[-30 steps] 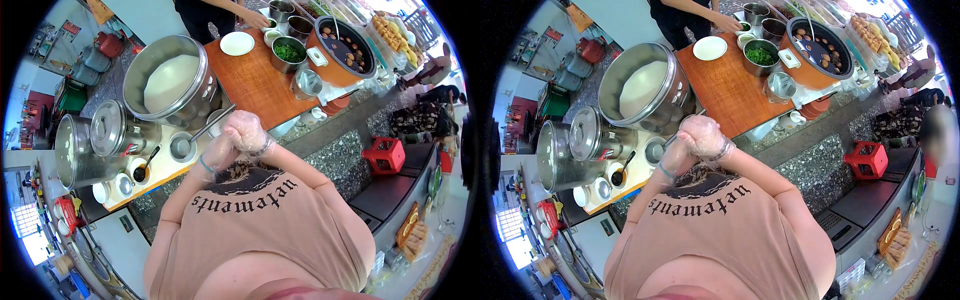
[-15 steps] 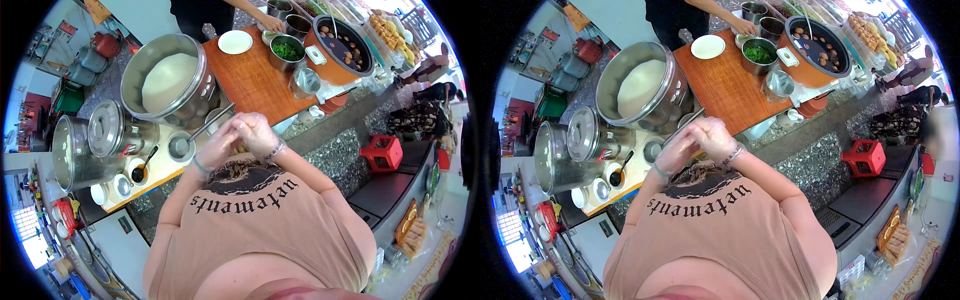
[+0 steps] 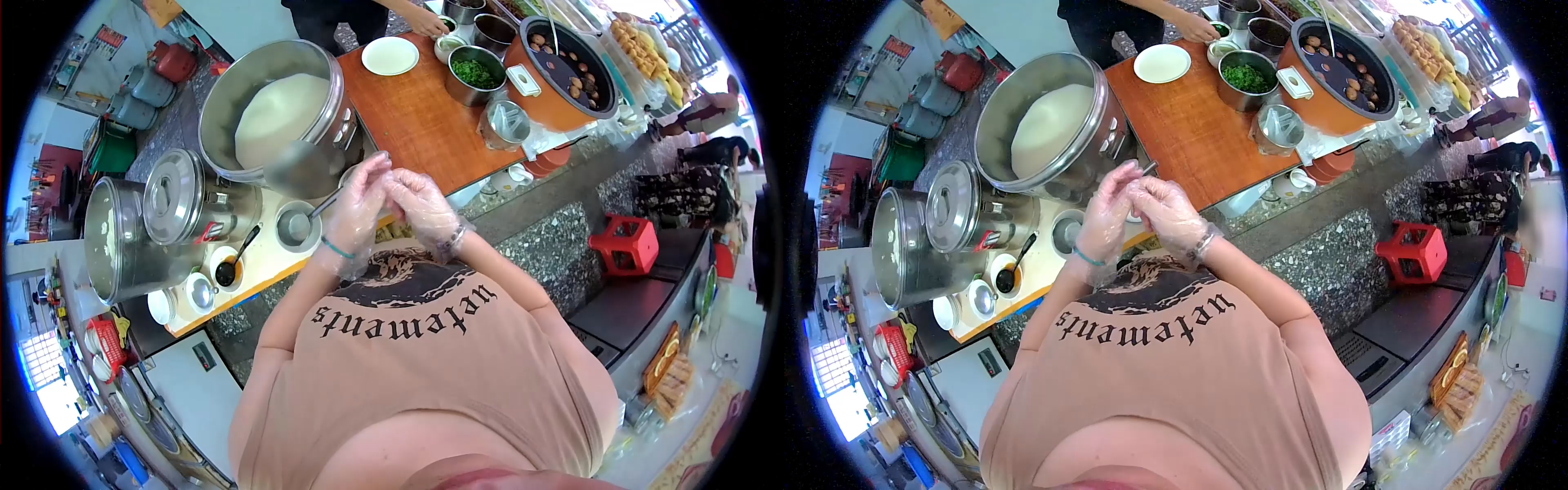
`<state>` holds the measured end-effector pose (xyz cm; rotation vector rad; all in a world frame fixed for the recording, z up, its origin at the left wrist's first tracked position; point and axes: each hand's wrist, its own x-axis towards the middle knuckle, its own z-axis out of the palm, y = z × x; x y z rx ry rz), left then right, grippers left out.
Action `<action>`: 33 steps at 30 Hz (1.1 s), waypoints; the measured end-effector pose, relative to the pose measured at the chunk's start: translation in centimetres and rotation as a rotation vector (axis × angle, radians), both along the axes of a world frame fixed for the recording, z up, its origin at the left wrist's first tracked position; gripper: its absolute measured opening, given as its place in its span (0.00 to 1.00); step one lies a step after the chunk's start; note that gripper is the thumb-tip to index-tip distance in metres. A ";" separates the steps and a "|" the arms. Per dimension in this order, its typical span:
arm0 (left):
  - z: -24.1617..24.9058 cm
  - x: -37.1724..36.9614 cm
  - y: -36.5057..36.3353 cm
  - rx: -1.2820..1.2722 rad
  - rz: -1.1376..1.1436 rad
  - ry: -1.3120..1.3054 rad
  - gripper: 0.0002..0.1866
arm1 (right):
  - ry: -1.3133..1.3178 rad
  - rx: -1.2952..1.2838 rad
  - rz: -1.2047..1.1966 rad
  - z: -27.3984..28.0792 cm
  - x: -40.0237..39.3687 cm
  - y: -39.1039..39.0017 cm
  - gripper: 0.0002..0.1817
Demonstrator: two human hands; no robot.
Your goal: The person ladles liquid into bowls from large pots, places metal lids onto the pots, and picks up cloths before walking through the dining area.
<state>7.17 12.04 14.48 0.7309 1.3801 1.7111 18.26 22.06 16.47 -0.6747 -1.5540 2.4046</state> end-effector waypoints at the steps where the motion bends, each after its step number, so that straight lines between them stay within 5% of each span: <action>1: -0.1 0.0 -0.1 0.001 -0.003 0.002 0.21 | -0.002 -0.013 0.005 -0.1 0.0 0.0 0.09; 14: 1.9 0.2 -1.4 -0.048 -0.070 0.451 0.17 | 0.010 0.017 0.026 -1.0 0.0 0.3 0.05; 19: 0.7 0.6 -1.8 0.047 0.091 0.066 0.16 | 0.166 0.096 -0.035 3.0 1.7 1.1 0.09; 21: 1.6 0.8 -2.0 0.020 0.088 0.123 0.16 | 0.452 0.503 0.000 9.4 3.6 1.4 0.14; 23: 1.7 0.9 -1.8 0.001 0.081 0.184 0.16 | 0.590 0.814 0.411 14.9 5.8 3.2 0.18; 26: 1.1 1.5 -1.4 0.049 0.042 0.037 0.16 | 0.937 0.866 0.713 20.1 6.8 1.9 0.17; 33: 1.7 1.7 -1.7 0.033 0.007 0.060 0.15 | 1.083 0.825 0.802 21.8 6.5 -0.7 0.15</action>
